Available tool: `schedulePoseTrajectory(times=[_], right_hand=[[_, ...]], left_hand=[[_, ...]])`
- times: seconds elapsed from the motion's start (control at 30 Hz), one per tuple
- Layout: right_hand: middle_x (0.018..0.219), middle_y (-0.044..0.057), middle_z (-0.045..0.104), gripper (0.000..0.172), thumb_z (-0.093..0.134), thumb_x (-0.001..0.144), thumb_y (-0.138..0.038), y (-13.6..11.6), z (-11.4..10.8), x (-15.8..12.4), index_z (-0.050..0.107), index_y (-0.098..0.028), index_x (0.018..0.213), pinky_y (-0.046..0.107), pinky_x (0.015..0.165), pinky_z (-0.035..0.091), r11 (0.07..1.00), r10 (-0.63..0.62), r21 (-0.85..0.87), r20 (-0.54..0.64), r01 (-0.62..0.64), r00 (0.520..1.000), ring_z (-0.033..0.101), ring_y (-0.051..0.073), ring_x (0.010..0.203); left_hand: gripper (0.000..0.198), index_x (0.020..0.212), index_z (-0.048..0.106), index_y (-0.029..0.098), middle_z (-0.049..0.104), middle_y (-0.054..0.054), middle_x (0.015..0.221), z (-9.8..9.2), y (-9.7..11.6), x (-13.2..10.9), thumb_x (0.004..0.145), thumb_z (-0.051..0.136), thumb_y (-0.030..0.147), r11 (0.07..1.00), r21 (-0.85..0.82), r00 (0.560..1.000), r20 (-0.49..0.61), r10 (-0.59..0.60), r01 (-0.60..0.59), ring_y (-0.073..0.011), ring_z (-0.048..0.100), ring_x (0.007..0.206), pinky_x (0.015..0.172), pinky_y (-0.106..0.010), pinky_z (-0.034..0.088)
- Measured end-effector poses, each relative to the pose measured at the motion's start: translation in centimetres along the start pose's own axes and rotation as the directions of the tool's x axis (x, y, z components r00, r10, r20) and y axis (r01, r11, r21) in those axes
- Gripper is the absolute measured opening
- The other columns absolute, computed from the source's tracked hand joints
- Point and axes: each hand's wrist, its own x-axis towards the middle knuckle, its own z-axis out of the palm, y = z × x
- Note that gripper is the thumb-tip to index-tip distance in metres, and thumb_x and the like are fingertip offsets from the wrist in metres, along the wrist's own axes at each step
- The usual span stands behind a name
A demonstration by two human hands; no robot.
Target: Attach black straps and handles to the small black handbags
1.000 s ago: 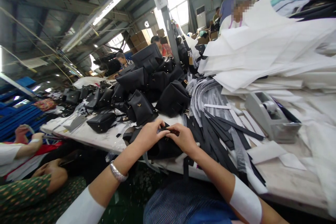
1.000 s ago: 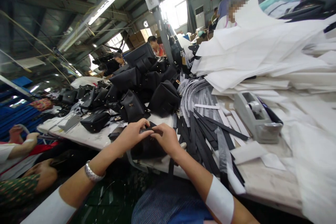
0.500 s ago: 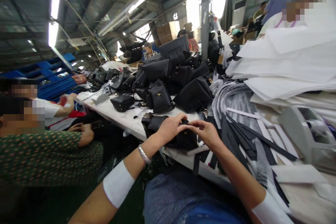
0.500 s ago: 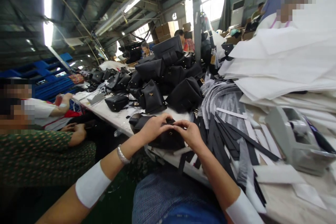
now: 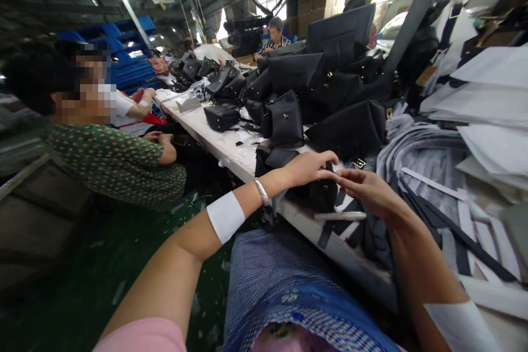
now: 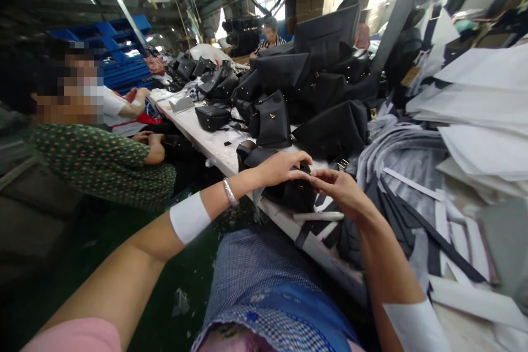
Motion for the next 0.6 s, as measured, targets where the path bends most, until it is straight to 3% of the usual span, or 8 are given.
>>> schedulePoseTrajectory(times=[0.17, 0.27, 0.4, 0.6], right_hand=[[0.077, 0.004, 0.063, 0.045, 0.077, 0.063, -0.056, 0.2, 0.8, -0.1, 0.069, -0.016, 0.083, 0.022, 0.056, 0.046, 0.999, 0.001, -0.036, -0.081, -0.004, 0.997, 0.054, 0.012, 0.062], [0.071, 0.002, 0.061, 0.039, 0.075, 0.065, -0.051, 0.5, 1.1, 0.0, 0.067, -0.016, 0.079, 0.021, 0.055, 0.046, 1.000, 0.020, 0.014, -0.091, -0.019, 0.996, 0.053, 0.011, 0.059], [0.069, 0.000, 0.059, 0.027, 0.073, 0.066, -0.041, 1.0, 0.8, 0.1, 0.065, -0.016, 0.074, 0.019, 0.055, 0.047, 0.998, 0.022, 0.058, -0.093, -0.016, 0.995, 0.053, 0.009, 0.059], [0.063, -0.002, 0.058, 0.013, 0.067, 0.064, -0.028, 4.4, -1.5, -0.4, 0.063, -0.016, 0.069, 0.021, 0.054, 0.050, 0.997, 0.058, -0.026, -0.314, -0.070, 0.948, 0.053, 0.009, 0.052]], left_hand=[[0.033, 0.106, 0.061, 0.022, 0.070, -0.005, 0.094, 0.0, 0.9, -0.6, 0.089, 0.053, 0.049, 0.983, 0.185, 1.000, 0.007, -0.005, 0.003, -0.0204, 0.066, 0.087, 0.075, -0.027, 0.044], [0.040, 0.106, 0.061, 0.026, 0.070, -0.004, 0.091, -0.1, 1.7, -0.9, 0.083, 0.056, 0.058, 0.938, 0.346, 0.999, 0.020, -0.040, 0.030, -0.0231, 0.066, 0.086, 0.070, -0.028, 0.044], [0.031, 0.105, 0.060, 0.025, 0.067, -0.003, 0.098, -0.1, 2.8, -0.6, 0.081, 0.064, 0.044, 0.884, 0.468, 0.999, 0.037, -0.024, 0.004, -0.0237, 0.065, 0.088, 0.067, -0.028, 0.044], [0.026, 0.103, 0.059, 0.026, 0.063, -0.001, 0.105, 0.0, 3.4, -0.5, 0.082, 0.063, 0.040, 0.894, 0.437, 0.993, 0.001, -0.115, 0.103, -0.0197, 0.064, 0.089, 0.069, -0.026, 0.045]])
